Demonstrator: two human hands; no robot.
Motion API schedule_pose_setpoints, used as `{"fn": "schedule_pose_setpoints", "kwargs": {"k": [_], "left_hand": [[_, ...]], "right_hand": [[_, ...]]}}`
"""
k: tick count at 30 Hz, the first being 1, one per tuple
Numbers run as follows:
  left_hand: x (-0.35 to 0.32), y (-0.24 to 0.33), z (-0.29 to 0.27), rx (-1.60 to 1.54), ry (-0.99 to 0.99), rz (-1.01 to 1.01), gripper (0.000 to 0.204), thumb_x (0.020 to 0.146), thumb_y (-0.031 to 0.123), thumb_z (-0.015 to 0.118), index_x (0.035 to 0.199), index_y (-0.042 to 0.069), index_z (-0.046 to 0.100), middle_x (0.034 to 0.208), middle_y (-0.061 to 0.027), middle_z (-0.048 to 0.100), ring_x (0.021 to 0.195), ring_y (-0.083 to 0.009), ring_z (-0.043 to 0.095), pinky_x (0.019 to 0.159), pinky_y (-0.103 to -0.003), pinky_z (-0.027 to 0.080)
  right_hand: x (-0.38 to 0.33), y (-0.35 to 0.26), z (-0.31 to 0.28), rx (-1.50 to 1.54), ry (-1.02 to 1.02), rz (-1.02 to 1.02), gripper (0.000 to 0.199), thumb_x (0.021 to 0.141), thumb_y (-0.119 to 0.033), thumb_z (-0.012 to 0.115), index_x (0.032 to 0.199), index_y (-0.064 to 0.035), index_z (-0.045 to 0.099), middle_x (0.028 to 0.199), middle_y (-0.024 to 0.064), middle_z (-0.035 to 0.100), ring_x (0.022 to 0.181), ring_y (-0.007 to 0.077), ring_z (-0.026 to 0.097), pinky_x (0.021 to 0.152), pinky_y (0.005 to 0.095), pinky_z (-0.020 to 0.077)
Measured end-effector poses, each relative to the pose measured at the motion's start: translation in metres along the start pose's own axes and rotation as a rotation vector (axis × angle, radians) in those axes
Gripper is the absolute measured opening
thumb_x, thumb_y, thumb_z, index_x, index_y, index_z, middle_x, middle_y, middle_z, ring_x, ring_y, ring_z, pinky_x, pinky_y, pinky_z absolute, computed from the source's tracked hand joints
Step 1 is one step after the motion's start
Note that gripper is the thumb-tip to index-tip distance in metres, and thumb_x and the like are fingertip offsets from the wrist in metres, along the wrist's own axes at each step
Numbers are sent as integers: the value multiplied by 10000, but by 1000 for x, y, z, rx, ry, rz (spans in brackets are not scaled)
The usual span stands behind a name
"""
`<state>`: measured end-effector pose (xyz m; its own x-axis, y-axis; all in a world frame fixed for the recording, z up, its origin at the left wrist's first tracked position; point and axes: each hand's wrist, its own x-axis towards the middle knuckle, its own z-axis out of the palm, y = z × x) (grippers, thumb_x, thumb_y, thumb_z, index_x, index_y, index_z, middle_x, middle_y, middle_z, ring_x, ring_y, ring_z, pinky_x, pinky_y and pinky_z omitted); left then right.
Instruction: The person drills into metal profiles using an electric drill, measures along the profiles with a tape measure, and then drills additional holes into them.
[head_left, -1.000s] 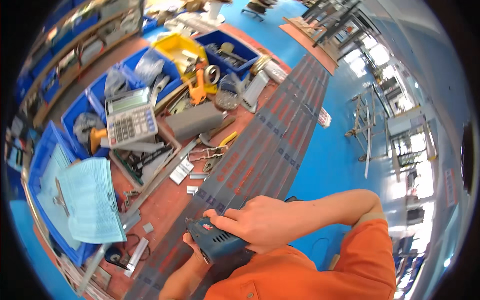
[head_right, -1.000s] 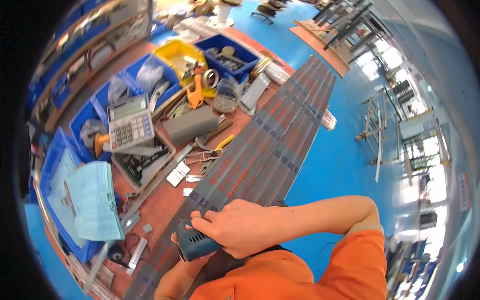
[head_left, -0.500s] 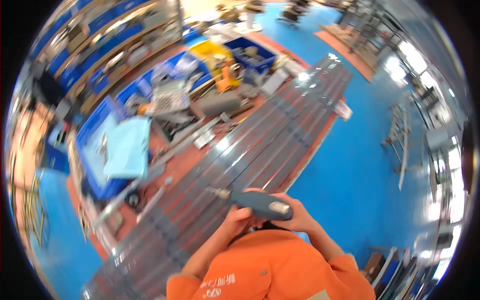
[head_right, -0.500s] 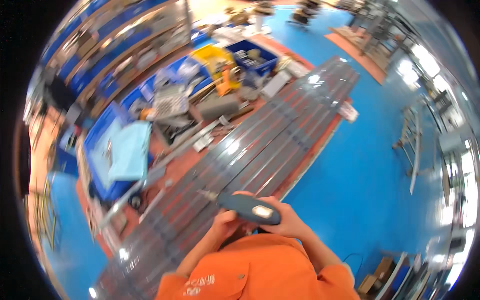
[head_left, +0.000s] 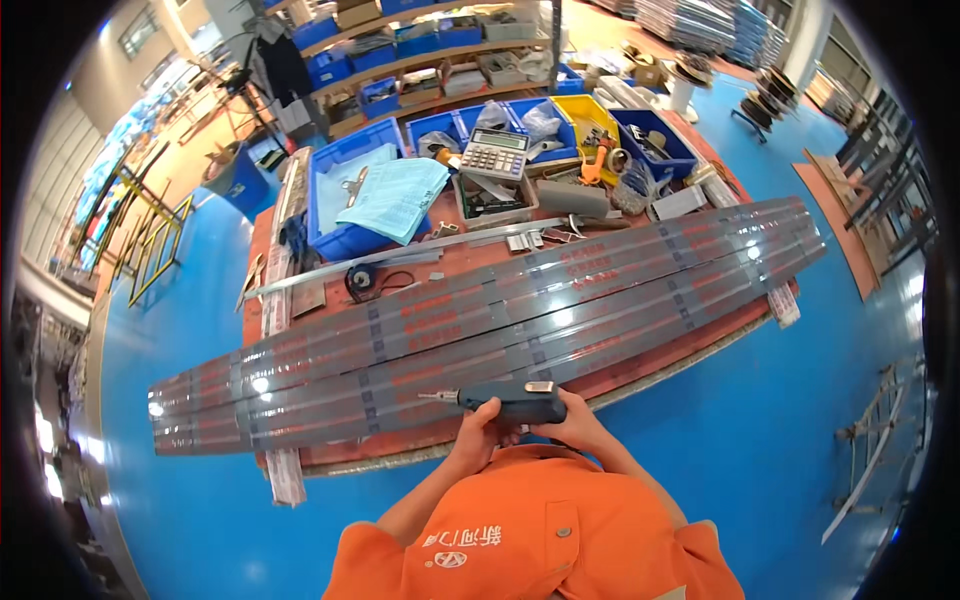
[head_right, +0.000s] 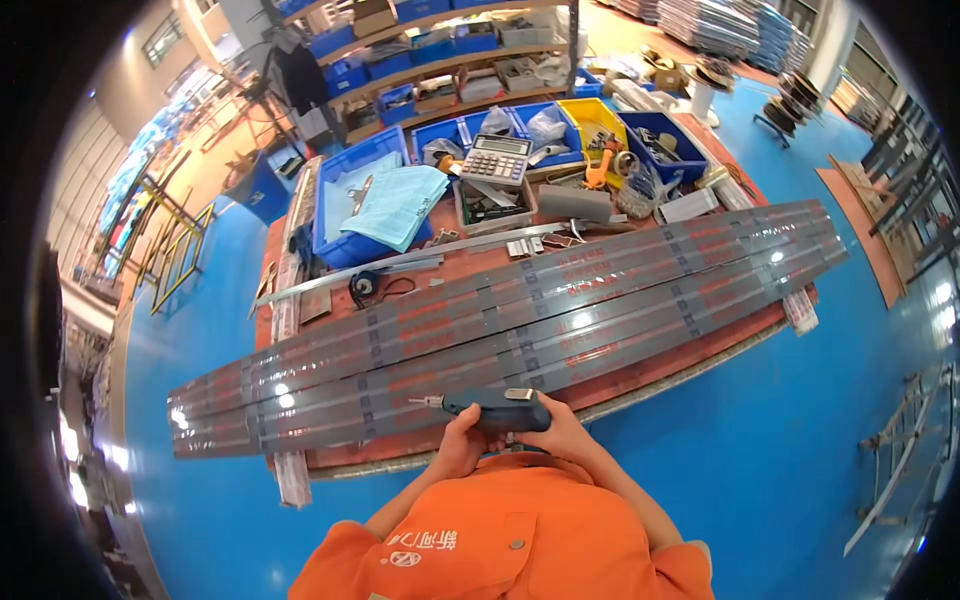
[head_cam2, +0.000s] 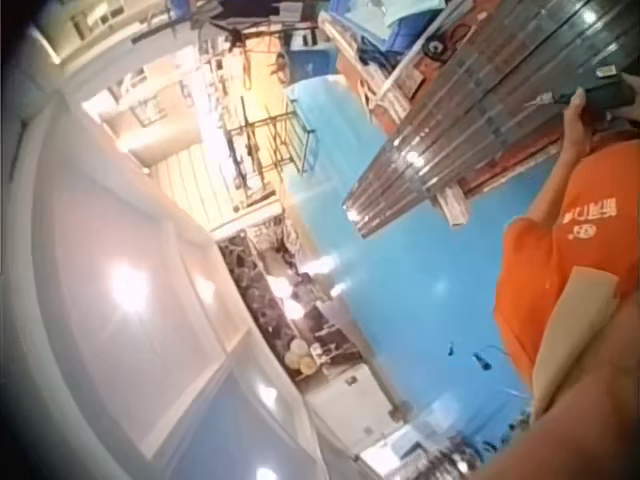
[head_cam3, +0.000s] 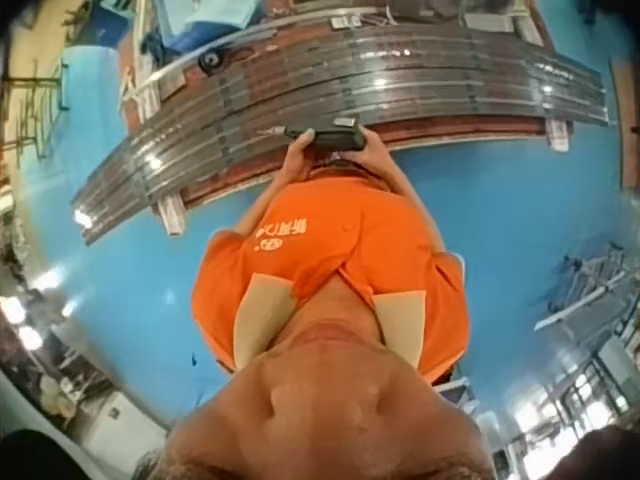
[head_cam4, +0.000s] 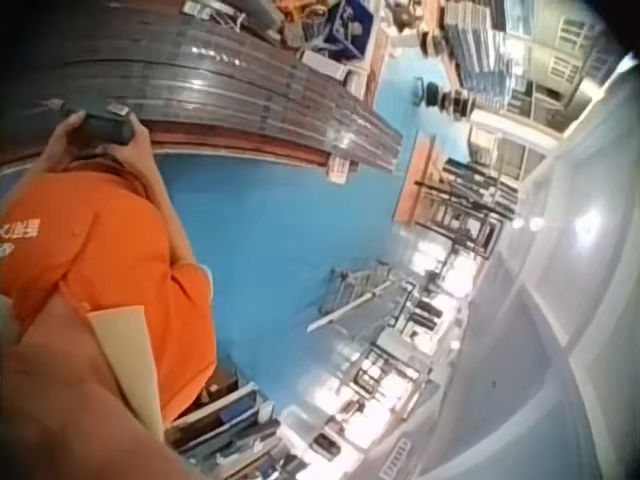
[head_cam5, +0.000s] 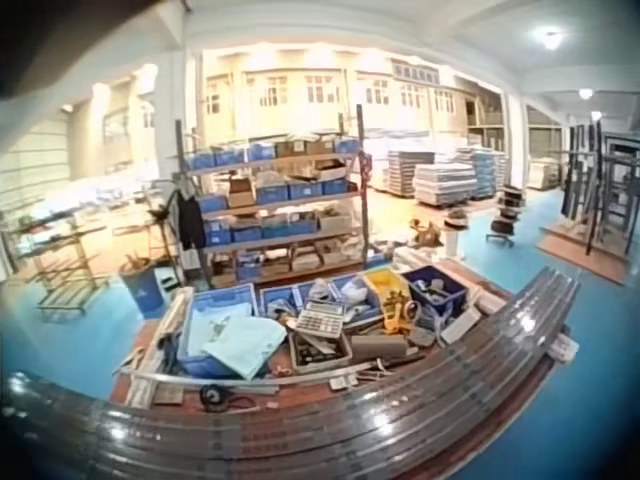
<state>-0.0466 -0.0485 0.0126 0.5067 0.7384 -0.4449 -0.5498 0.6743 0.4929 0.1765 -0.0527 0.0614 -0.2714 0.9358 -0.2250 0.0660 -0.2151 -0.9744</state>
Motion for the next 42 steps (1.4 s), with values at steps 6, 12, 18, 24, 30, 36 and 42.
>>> {"fn": "schedule_pose_setpoints", "kwargs": {"k": [6, 12, 18, 24, 30, 36, 42], "left_hand": [[-21, -79, 4, -182, 428, 264, 383, 970, 365, 667, 1179, 46, 645, 1071, -103, 703, 839, -221, 636, 662, -330, 492], [-46, -129, 55, -167, 508, 308, 415, 921, 380, 744, 1169, 60, 653, 1067, -110, 691, 839, -211, 629, 666, -333, 506], [-79, -162, 43, -312, 641, 425, 408, 885, 388, 790, 1082, 50, 676, 955, -99, 707, 709, -194, 634, 587, -312, 491], [-82, -132, 29, -222, 796, 523, 383, 894, 383, 790, 1035, 50, 662, 857, -94, 695, 594, -176, 612, 481, -280, 455], [-62, -45, 1, 55, 799, 631, 354, 869, 335, 827, 919, 12, 692, 811, -84, 701, 619, -165, 634, 522, -299, 489], [-33, 43, -38, 91, 776, 635, 337, 798, 256, 852, 1011, 4, 779, 817, -69, 718, 712, -174, 659, 679, -283, 522], [-2, 145, -110, 259, 578, 493, 364, 811, 394, 816, 1015, 97, 769, 864, -33, 713, 671, -142, 626, 557, -290, 420]], "right_hand": [[-20, 29, -18, -146, -179, -60, 503, 792, -86, 803, 1260, -34, 628, 1054, 97, 724, 898, 214, 644, 855, 327, 513], [-57, 68, -41, -50, -277, 95, 464, 792, -97, 798, 1219, -17, 636, 1014, 122, 728, 876, 217, 661, 784, 330, 532], [-52, 107, -39, -129, -398, -148, 433, 828, -88, 758, 1238, -27, 632, 1027, 112, 705, 838, 196, 649, 777, 316, 526], [17, 65, -97, -445, 10, -479, 262, 886, -55, 682, 1144, -20, 648, 1036, 100, 657, 845, 193, 602, 758, 309, 508], [108, 106, -166, -657, 644, -557, 221, 945, -103, 625, 1154, -33, 649, 1075, 111, 671, 903, 264, 636, 829, 347, 521], [111, 102, -146, -856, 803, -573, 237, 868, -91, 624, 1091, -61, 699, 1050, 104, 703, 954, 293, 660, 864, 368, 523], [118, 96, -135, -915, 928, -580, 198, 823, -59, 659, 1015, -105, 675, 991, 63, 685, 856, 314, 649, 752, 392, 525]]}}
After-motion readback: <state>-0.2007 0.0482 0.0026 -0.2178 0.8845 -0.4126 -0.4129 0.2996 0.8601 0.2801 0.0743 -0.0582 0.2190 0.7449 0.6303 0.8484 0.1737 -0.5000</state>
